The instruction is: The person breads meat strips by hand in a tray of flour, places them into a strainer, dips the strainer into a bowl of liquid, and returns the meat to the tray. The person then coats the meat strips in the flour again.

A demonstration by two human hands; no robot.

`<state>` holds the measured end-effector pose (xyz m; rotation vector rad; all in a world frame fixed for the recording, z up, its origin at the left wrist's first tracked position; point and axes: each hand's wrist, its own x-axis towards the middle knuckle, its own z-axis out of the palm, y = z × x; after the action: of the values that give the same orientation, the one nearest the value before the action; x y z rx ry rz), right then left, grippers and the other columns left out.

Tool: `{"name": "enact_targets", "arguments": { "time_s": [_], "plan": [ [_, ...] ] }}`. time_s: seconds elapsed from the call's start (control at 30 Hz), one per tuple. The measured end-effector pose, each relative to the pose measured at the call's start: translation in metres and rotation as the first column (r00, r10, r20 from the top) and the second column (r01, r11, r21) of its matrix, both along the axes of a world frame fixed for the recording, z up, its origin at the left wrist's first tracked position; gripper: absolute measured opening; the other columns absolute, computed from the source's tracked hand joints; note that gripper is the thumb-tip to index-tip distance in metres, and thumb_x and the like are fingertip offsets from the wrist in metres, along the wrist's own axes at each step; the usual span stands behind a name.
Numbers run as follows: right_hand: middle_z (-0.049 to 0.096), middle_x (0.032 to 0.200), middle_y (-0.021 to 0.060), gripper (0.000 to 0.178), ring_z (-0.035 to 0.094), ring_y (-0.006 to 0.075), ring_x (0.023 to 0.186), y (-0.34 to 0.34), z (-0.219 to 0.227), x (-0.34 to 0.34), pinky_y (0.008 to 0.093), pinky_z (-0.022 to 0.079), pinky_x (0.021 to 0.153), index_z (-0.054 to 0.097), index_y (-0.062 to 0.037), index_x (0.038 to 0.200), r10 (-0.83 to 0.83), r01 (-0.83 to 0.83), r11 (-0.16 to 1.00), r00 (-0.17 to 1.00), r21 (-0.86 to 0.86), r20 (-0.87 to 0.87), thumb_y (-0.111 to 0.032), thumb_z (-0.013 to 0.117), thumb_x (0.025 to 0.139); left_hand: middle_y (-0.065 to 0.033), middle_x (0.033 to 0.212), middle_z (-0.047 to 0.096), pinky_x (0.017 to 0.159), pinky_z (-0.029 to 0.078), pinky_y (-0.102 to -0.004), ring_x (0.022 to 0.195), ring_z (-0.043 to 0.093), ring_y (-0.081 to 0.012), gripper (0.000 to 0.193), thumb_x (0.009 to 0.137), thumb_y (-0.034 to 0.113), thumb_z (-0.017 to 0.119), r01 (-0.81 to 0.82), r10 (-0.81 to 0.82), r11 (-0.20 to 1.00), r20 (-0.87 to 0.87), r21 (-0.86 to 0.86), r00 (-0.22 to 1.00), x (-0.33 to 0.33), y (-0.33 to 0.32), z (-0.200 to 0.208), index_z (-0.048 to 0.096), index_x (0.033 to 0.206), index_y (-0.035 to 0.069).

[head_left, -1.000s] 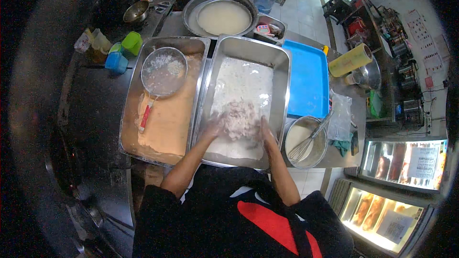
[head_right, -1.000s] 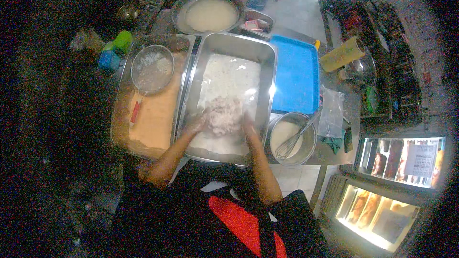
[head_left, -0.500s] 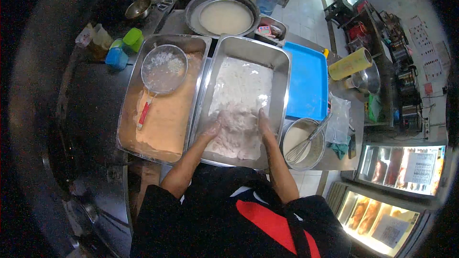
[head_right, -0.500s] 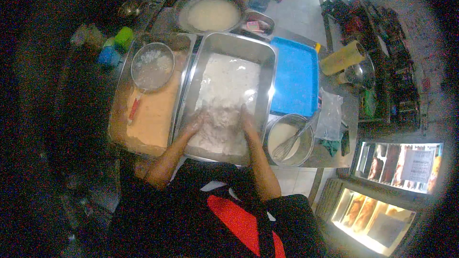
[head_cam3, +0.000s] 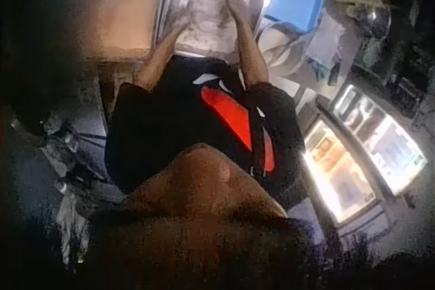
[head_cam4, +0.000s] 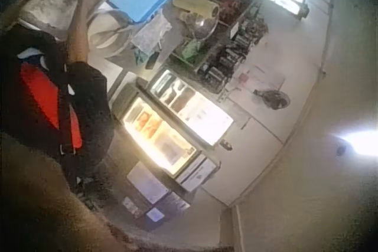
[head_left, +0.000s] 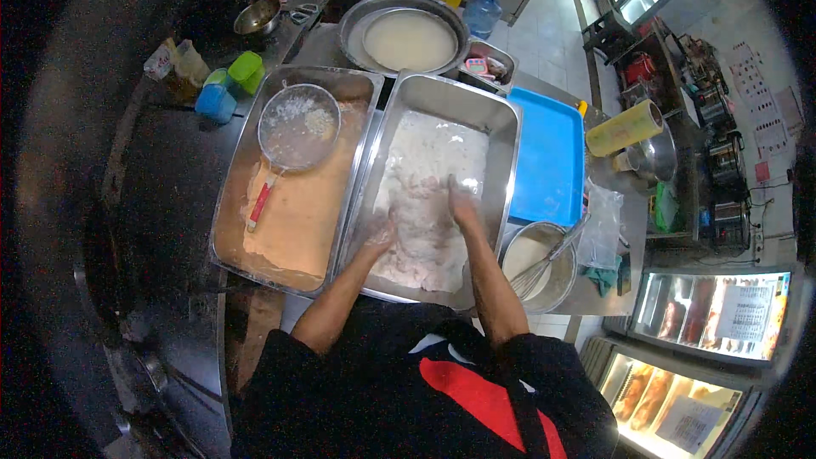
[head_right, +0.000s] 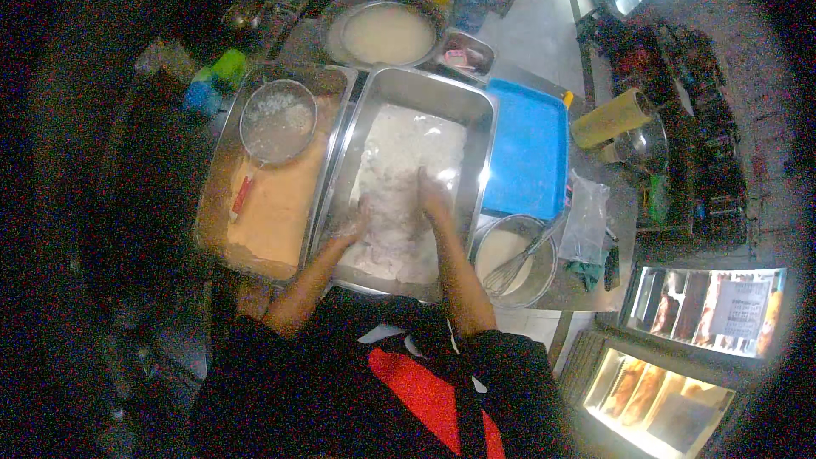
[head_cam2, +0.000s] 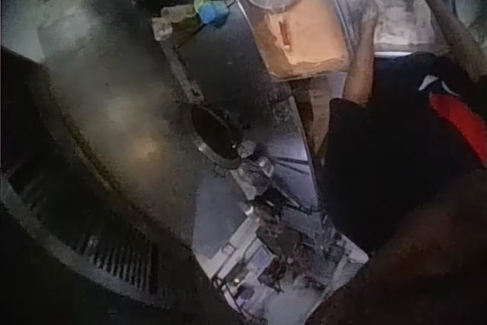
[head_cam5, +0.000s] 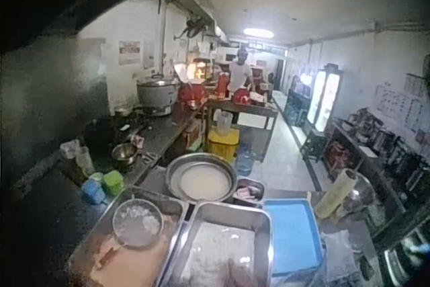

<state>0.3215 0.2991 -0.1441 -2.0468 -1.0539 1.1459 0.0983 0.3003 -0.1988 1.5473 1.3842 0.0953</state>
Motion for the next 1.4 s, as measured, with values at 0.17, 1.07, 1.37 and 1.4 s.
{"name": "enact_targets", "arguments": {
  "time_s": [0.17, 1.07, 1.37, 1.4],
  "plan": [
    [0.059, 0.113, 0.0249, 0.048, 0.055, 0.0376, 0.105, -0.038, -0.079, -0.043, 0.0444, 0.041, 0.094, 0.055, -0.0031, 0.122, 0.390, -0.632, 0.755, 0.645, 0.172, 0.657, -0.039, 0.040, 0.093, -0.0208, 0.123, 0.055, 0.103, 0.035, -0.0427, 0.119, 0.047, -0.0354, 0.055, 0.095, 0.049, 0.035, 0.179, -0.099, 0.759, -0.160, 0.626, 0.982, 0.010, 0.019, 0.032, 0.053, 0.128, 0.008],
    [0.035, 0.145, 0.0130, 0.090, 0.035, 0.0284, 0.131, -0.093, 0.107, -0.043, 0.0473, 0.026, 0.105, 0.028, -0.0026, 0.144, -0.180, 0.227, 0.973, 0.660, -0.034, -0.729, -0.073, 0.022, 0.088, -0.0217, 0.116, 0.061, 0.091, 0.047, -0.0351, 0.105, 0.061, -0.0287, 0.058, 0.078, 0.028, 0.070, 0.047, -0.095, 0.985, 0.295, 0.164, 0.951, -0.009, -0.017, 0.138, 0.053, 0.125, -0.002],
    [0.026, 0.150, 0.0141, 0.074, 0.023, 0.0293, 0.139, -0.100, 0.095, -0.055, 0.0430, 0.020, 0.111, 0.025, -0.0021, 0.145, -0.114, 0.286, 0.943, 0.757, 0.170, -0.643, -0.057, 0.030, 0.095, -0.0190, 0.110, 0.063, 0.088, 0.047, -0.0360, 0.102, 0.061, -0.0324, 0.063, 0.078, 0.049, 0.065, 0.169, -0.210, 0.719, -0.022, 0.674, 0.978, 0.009, -0.027, 0.172, 0.058, 0.119, 0.003],
    [0.024, 0.151, 0.0152, 0.072, 0.021, 0.0294, 0.139, -0.098, 0.092, -0.053, 0.0418, 0.018, 0.112, 0.026, -0.0010, 0.144, -0.076, 0.214, 0.957, 0.834, 0.194, -0.547, -0.054, 0.031, 0.096, -0.0188, 0.106, 0.064, 0.085, 0.048, -0.0368, 0.098, 0.062, -0.0326, 0.061, 0.078, 0.050, 0.064, 0.185, -0.233, 0.664, -0.035, 0.724, 0.972, 0.013, -0.030, 0.176, 0.059, 0.117, 0.004]
  ]
}}
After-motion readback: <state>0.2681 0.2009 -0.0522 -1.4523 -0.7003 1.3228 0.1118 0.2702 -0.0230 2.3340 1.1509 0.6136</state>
